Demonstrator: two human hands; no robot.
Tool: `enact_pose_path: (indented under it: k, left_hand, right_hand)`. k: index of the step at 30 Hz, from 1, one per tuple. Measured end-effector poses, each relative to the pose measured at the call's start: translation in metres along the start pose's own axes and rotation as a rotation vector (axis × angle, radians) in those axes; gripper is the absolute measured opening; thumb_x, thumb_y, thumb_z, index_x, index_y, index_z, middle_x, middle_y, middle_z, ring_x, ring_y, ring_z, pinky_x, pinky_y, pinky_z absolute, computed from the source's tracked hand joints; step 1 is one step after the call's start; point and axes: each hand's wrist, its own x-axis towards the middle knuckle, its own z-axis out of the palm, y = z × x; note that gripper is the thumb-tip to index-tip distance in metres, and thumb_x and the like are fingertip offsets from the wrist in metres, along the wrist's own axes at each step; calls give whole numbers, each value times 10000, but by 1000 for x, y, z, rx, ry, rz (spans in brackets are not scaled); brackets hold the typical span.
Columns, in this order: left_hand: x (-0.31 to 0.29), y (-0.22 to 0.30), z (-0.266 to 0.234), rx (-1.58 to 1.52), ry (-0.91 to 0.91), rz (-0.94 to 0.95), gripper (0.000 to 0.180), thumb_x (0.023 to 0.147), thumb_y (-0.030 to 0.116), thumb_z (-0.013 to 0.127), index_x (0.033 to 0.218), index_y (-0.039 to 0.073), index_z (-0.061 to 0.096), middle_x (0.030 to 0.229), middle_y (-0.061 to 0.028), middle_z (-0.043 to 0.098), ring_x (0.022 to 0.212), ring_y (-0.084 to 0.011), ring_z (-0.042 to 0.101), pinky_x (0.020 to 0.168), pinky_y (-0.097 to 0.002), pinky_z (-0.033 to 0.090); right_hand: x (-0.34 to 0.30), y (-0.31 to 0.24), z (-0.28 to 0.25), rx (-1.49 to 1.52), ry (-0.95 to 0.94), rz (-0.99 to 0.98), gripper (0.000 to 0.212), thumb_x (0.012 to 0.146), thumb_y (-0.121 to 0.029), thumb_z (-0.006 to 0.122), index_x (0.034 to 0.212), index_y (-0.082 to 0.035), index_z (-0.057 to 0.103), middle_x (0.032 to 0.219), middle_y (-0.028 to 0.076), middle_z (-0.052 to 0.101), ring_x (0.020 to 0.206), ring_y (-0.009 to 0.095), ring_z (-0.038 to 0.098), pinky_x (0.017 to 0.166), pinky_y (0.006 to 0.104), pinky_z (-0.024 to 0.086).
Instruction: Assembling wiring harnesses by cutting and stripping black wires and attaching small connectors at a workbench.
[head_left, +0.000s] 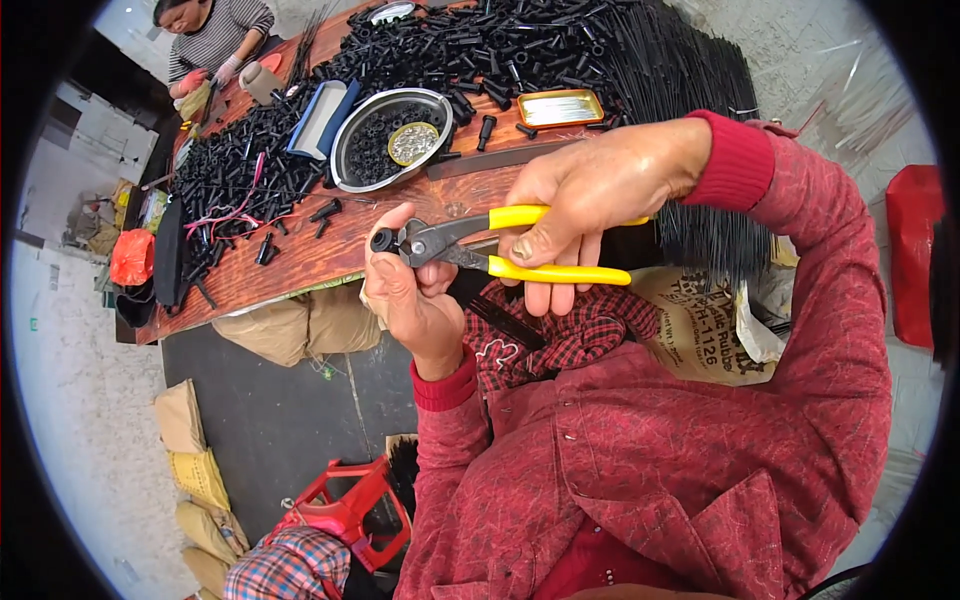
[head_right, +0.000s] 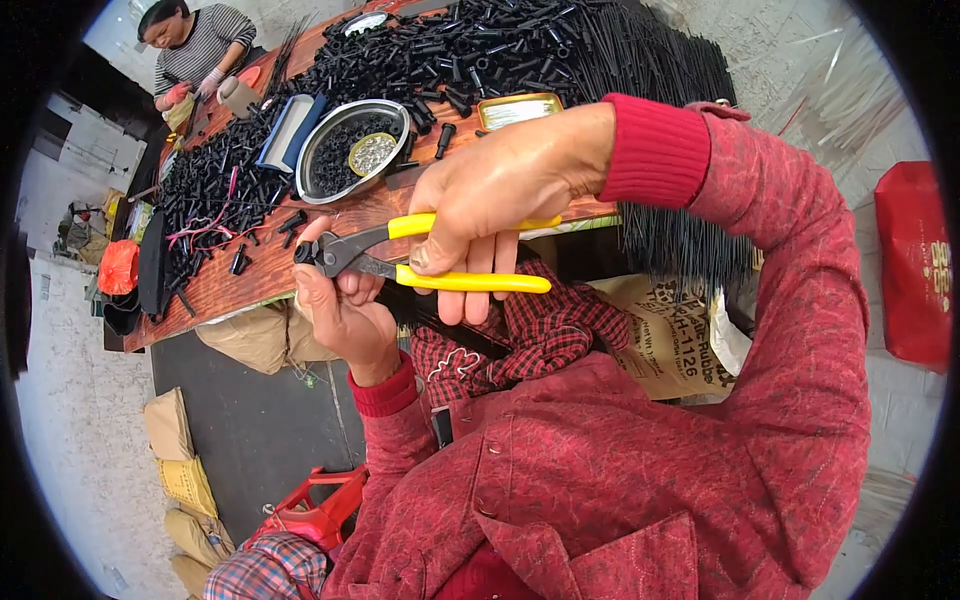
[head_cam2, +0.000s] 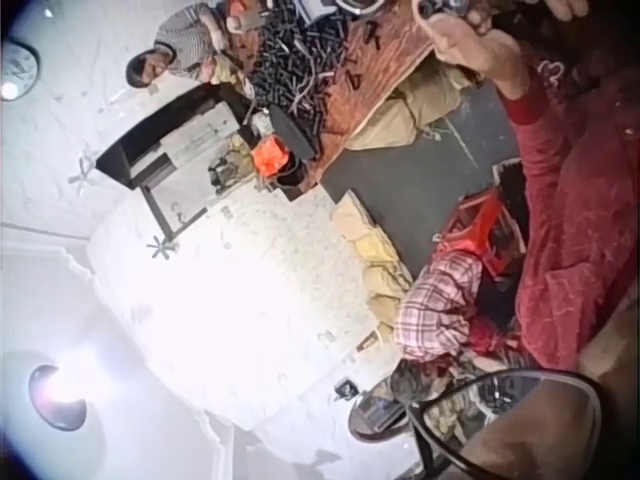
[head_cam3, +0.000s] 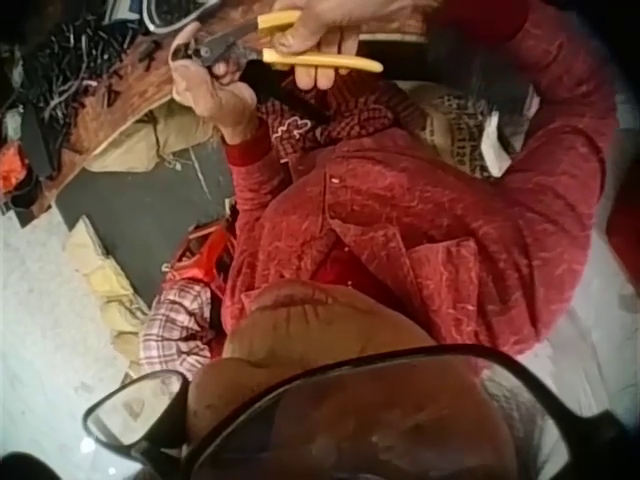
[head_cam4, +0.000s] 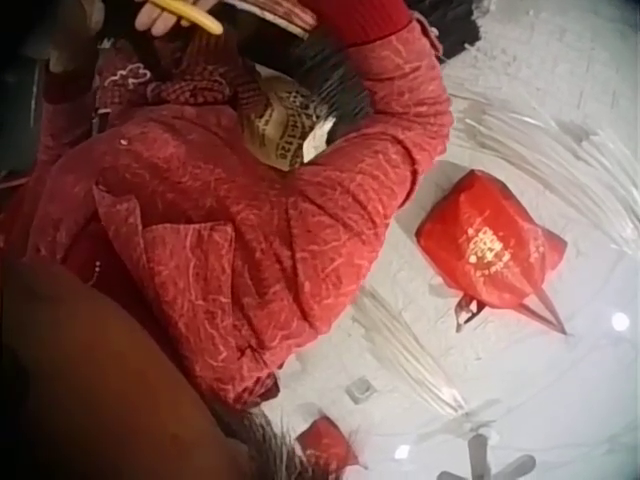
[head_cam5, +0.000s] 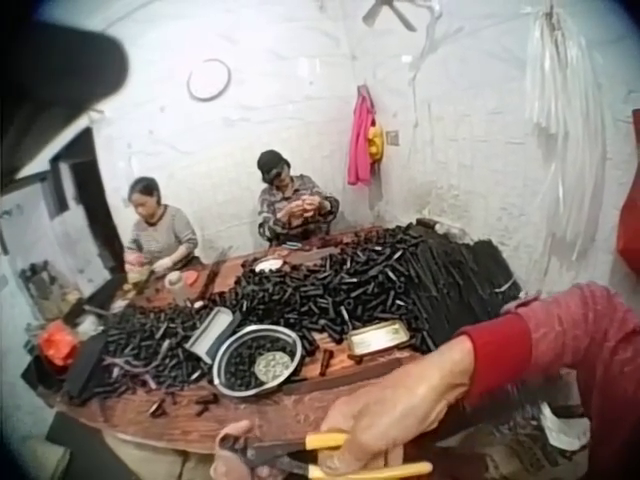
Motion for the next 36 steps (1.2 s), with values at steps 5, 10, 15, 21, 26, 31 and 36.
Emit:
enact_pose_path:
  k: [5, 10, 15, 21, 26, 31, 36]
  left_hand:
    - [-2, 3, -1, -6, -7, -1, 522, 991, 406, 483, 1203, -70, 510, 759, 7, 490, 545, -11, 361, 456, -143, 272]
    - [-3, 4, 0, 6, 4, 2, 530, 986, 403, 499, 1219, -74, 502, 782, -3, 512, 556, -15, 382, 464, -139, 291]
    - [-5, 6, 3, 90, -2, 5, 514, 997, 371, 459, 1293, -50, 440, 640, 51, 380, 508, -13, 305, 455, -155, 236]
    - [-7, 4, 3, 135, -11, 63, 544, 987, 399, 468, 1283, -57, 447, 639, 55, 378, 506, -13, 315, 454, -152, 237]
    - [-6, 3, 0, 55, 22, 55, 538, 985, 415, 481, 1232, -63, 490, 708, 30, 444, 535, -7, 350, 455, -145, 254]
    - [-6, 4, -4, -18, 30, 40, 508, 991, 404, 485, 1179, -66, 525, 779, -1, 509, 559, -5, 375, 463, -138, 274]
    - [-5, 5, -9, -40, 41, 41, 499, 988, 395, 493, 1171, -68, 530, 798, -5, 516, 560, -5, 379, 464, -138, 277]
  right_hand:
    - [-1, -8, -4, 10, -36, 52, 377, 984, -293, 516, 1150, 45, 528, 1046, 221, 672, 879, 253, 702, 772, 328, 574]
    - [-6, -19, -1, -16, -41, 83, 405, 987, -311, 509, 1172, 48, 514, 1032, 235, 673, 857, 276, 707, 753, 340, 583]
    - [-8, -25, -4, -41, -68, 134, 393, 1000, -309, 477, 1146, 52, 530, 992, 238, 679, 821, 277, 712, 698, 339, 594]
    - [-11, -27, 1, -78, -29, 149, 382, 1007, -321, 459, 1104, 37, 549, 892, 188, 689, 719, 229, 708, 624, 306, 587]
    - [-1, -9, 6, -21, 18, 71, 356, 1003, -337, 469, 1053, 5, 557, 807, 119, 669, 640, 172, 672, 592, 275, 564]
    - [13, 10, 8, 8, 8, -64, 359, 1001, -372, 473, 1034, -21, 540, 788, 83, 648, 620, 139, 645, 571, 249, 539]
    - [29, 28, 6, 35, -35, -161, 391, 995, -405, 474, 1039, -21, 535, 798, 87, 644, 619, 141, 643, 562, 249, 535]
